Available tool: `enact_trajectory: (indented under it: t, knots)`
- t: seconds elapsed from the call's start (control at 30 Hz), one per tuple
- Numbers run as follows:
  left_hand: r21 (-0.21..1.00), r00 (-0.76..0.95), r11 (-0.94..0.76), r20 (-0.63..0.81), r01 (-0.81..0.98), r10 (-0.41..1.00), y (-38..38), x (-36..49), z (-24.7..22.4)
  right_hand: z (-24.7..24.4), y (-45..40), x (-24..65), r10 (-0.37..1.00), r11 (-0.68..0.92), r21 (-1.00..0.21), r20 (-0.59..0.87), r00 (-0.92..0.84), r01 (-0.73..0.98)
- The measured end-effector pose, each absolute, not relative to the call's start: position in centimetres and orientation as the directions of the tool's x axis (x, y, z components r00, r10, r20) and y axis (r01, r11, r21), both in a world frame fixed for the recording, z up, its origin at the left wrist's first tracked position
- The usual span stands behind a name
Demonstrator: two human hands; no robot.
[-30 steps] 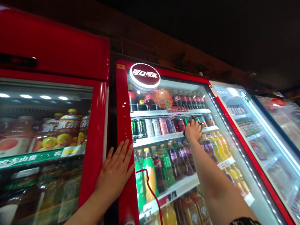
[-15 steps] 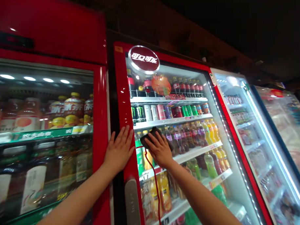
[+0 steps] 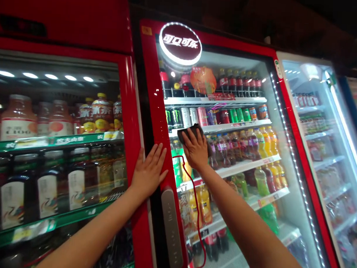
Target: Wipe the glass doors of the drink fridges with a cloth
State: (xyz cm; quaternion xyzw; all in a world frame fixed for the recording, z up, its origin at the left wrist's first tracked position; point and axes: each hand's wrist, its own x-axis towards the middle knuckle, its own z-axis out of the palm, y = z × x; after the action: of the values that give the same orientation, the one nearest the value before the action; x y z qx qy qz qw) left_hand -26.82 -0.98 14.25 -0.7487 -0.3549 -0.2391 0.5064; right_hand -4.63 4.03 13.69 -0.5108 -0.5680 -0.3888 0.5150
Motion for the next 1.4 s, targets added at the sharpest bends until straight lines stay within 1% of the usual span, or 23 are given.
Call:
enact_trajectory:
  t: [0.1, 0.2, 0.27, 0.33, 0.4, 0.43, 0.5, 0.57, 0.6, 0.67, 0.73, 0.77, 0.83, 0.93, 1.0, 1.03, 1.07, 1.17, 1.23, 1.3, 1.4]
  knots:
    - [-0.584, 0.636, -0.252, 0.711, 0.772, 0.301, -1.1, -26.8, 13.9, 8.8, 2.8, -6.3, 0.22, 0.224, 0.058, 0.969, -0.109, 0.973]
    - [-0.575, 0.633, -0.265, 0.703, 0.774, 0.324, -1.3, -26.9, 13.5, 2.1, 1.9, -6.6, 0.243, 0.264, 0.138, 0.948, -0.204, 0.955]
    - [-0.572, 0.631, -0.268, 0.695, 0.775, 0.343, -1.6, -27.0, 13.1, -2.6, 1.3, -6.3, 0.236, 0.288, 0.188, 0.936, -0.26, 0.939]
    - [-0.574, 0.634, -0.268, 0.685, 0.773, 0.36, -2.0, -27.3, 12.8, -6.5, 0.9, -5.8, 0.215, 0.318, 0.263, 0.916, -0.34, 0.911]
    - [-0.583, 0.642, -0.27, 0.672, 0.766, 0.37, -2.4, -27.7, 12.5, -8.1, 0.7, -5.4, 0.187, 0.331, 0.318, 0.9, -0.393, 0.888]
    - [-0.587, 0.645, -0.271, 0.668, 0.763, 0.371, -2.6, -27.9, 12.5, -7.8, 0.7, -5.3, 0.176, 0.328, 0.318, 0.904, -0.389, 0.889]
    - [-0.59, 0.647, -0.267, 0.667, 0.762, 0.37, -2.9, -28.3, 12.4, -4.9, 1.1, -5.5, 0.15, 0.312, 0.249, 0.94, -0.307, 0.917]
    - [-0.587, 0.639, -0.255, 0.673, 0.768, 0.372, -3.0, -28.7, 12.4, 0.2, 1.8, -6.3, 0.111, 0.318, 0.144, 0.976, -0.188, 0.937]
    - [-0.584, 0.632, -0.247, 0.678, 0.773, 0.376, -3.1, -28.9, 12.4, 3.0, 2.1, -6.9, 0.089, 0.341, 0.111, 0.985, -0.15, 0.933]
    - [-0.578, 0.619, -0.231, 0.684, 0.783, 0.386, -3.1, -29.2, 12.4, 7.9, 2.6, -8.0, 0.046, 0.39, 0.104, 0.99, -0.132, 0.915]
    - [-0.574, 0.611, -0.22, 0.691, 0.789, 0.386, -3.1, -29.7, 12.1, 10.3, 2.7, -9.0, 0.04, 0.401, 0.136, 0.985, -0.166, 0.906]
    - [-0.572, 0.609, -0.22, 0.695, 0.79, 0.383, -3.2, -30.0, 11.8, 10.4, 2.7, -9.2, 0.045, 0.397, 0.155, 0.981, -0.188, 0.904]
    - [-0.564, 0.608, -0.231, 0.701, 0.793, 0.373, -3.4, -30.8, 11.1, 8.8, 2.5, -9.3, 0.056, 0.384, 0.202, 0.969, -0.241, 0.901]
    - [-0.549, 0.608, -0.262, 0.707, 0.794, 0.361, -3.8, -31.9, 9.9, 5.2, 2.0, -8.3, 0.059, 0.394, 0.35, 0.913, -0.404, 0.849]
    - [-0.553, 0.62, -0.28, 0.699, 0.785, 0.356, -4.1, -32.3, 9.3, 4.7, 1.9, -7.7, 0.062, 0.408, 0.447, 0.857, -0.512, 0.796]
    - [-0.558, 0.627, -0.286, 0.693, 0.779, 0.355, -4.2, -32.4, 9.2, 5.3, 1.9, -7.6, 0.069, 0.406, 0.46, 0.846, -0.528, 0.79]
    - [-0.562, 0.632, -0.289, 0.688, 0.775, 0.356, -4.4, -32.5, 9.1, 6.3, 1.9, -7.7, 0.078, 0.397, 0.447, 0.854, -0.515, 0.802]
    - [-0.562, 0.631, -0.288, 0.688, 0.775, 0.357, -4.6, -32.5, 9.2, 9.7, 2.1, -8.6, 0.09, 0.36, 0.334, 0.917, -0.389, 0.871]
    - [-0.552, 0.623, -0.289, 0.697, 0.782, 0.356, -4.7, -32.6, 9.1, 10.2, 2.1, -9.2, 0.094, 0.358, 0.304, 0.929, -0.358, 0.883]
    - [-0.54, 0.617, -0.298, 0.703, 0.787, 0.354, -4.8, -32.9, 8.8, 8.7, 1.8, -9.3, 0.111, 0.374, 0.326, 0.914, -0.39, 0.868]
    - [-0.531, 0.619, -0.32, 0.7, 0.785, 0.357, -5.1, -33.6, 8.1, 4.2, 0.9, -8.5, 0.169, 0.404, 0.349, 0.88, -0.444, 0.845]
